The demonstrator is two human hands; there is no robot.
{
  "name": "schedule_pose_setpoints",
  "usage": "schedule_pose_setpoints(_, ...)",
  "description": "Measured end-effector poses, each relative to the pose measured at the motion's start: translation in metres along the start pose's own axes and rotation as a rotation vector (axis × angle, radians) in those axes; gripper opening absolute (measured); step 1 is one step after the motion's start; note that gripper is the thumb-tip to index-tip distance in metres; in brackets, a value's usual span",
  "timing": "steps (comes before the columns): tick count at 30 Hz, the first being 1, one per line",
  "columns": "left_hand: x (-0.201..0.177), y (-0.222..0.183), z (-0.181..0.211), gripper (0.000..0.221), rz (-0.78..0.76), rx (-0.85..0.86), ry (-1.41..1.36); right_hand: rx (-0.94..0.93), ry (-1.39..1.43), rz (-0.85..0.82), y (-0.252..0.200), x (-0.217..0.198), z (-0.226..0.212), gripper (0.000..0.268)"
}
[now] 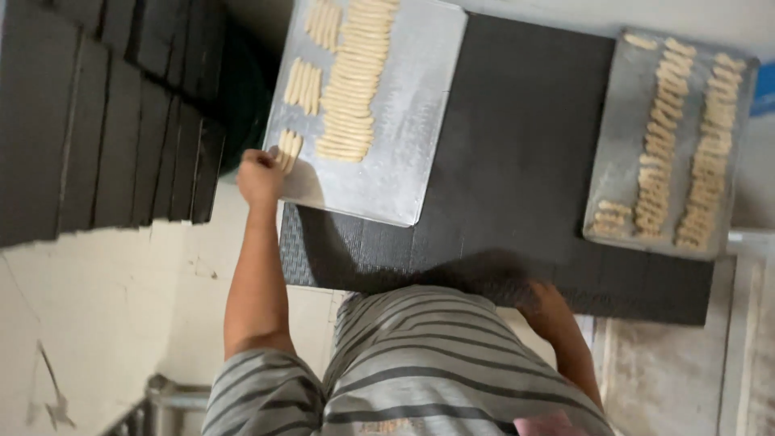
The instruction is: Twisting and shaping individual strips of dough and arranging them on a baking tray.
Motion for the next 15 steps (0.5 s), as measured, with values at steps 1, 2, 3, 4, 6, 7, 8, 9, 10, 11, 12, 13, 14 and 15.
schedule_pose_setpoints(1,-0.010,-0.001,0.012,0.003,-0.007,0.026,0.004,0.014,0.022,0.008,-0.003,-0.005,-0.005,0.060)
schedule_pose_setpoints(2,-0.023,-0.002,0.025,0.008,0.045,0.067,-0.053,-0.158,0.000,0.062,-0.006,-0.012,-0.021,0.055)
schedule_pose_setpoints(3,-0.035,-0.006,0.035,0.014,0.093,0.102,-0.108,-0.328,-0.026,0.114,-0.012,-0.020,-0.036,0.052)
schedule_pose_setpoints(4,-0.047,-0.015,0.054,0.014,0.083,0.122,-0.103,-0.314,-0.010,0.120,-0.019,-0.032,-0.056,0.052)
schedule_pose_setpoints(6,-0.076,-0.040,0.099,0.016,0.145,0.332,-0.220,-0.446,0.099,0.010,-0.033,-0.054,-0.103,0.058)
schedule_pose_setpoints(7,-0.085,-0.055,0.115,0.016,0.139,0.342,-0.218,-0.439,0.107,0.014,-0.036,-0.062,-0.120,0.058)
schedule_pose_setpoints(8,-0.094,-0.073,0.134,0.017,0.107,0.408,-0.295,-0.485,0.234,-0.003,-0.039,-0.071,-0.139,0.056)
schedule_pose_setpoints(9,-0.101,-0.091,0.156,0.018,0.071,0.477,-0.375,-0.527,0.363,-0.015,-0.043,-0.083,-0.156,0.053)
schedule_pose_setpoints(10,-0.109,-0.113,0.171,0.018,0.061,0.490,-0.376,-0.518,0.372,-0.006,-0.028,-0.074,-0.156,0.053)
schedule_pose_setpoints(11,-0.112,-0.135,0.190,0.015,-0.078,0.550,-0.521,-0.538,0.723,-0.099,-0.013,-0.065,-0.157,0.052)
schedule_pose_setpoints(12,-0.114,-0.159,0.210,0.014,-0.221,0.606,-0.664,-0.554,1.074,-0.191,0.003,-0.058,-0.157,0.051)
schedule_pose_setpoints(13,-0.110,-0.176,0.222,0.014,-0.248,0.625,-0.660,-0.537,1.095,-0.170,0.013,-0.056,-0.158,0.051)
schedule_pose_setpoints(14,-0.100,-0.195,0.234,0.017,-0.384,0.608,-0.732,-0.514,1.363,-0.319,0.022,-0.051,-0.161,0.056)
schedule_pose_setpoints(15,-0.091,-0.216,0.245,0.020,-0.521,0.587,-0.802,-0.491,1.627,-0.468,0.030,-0.047,-0.163,0.063)
Point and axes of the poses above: each hand's wrist, its own y-axis towards the middle knuckle, its own x-axis out of the palm, z = x × y, the point moved 6 cm from there along y, towards the middle knuckle, and after that the axes turned 5 degrees about y, right-handed, at the moved point
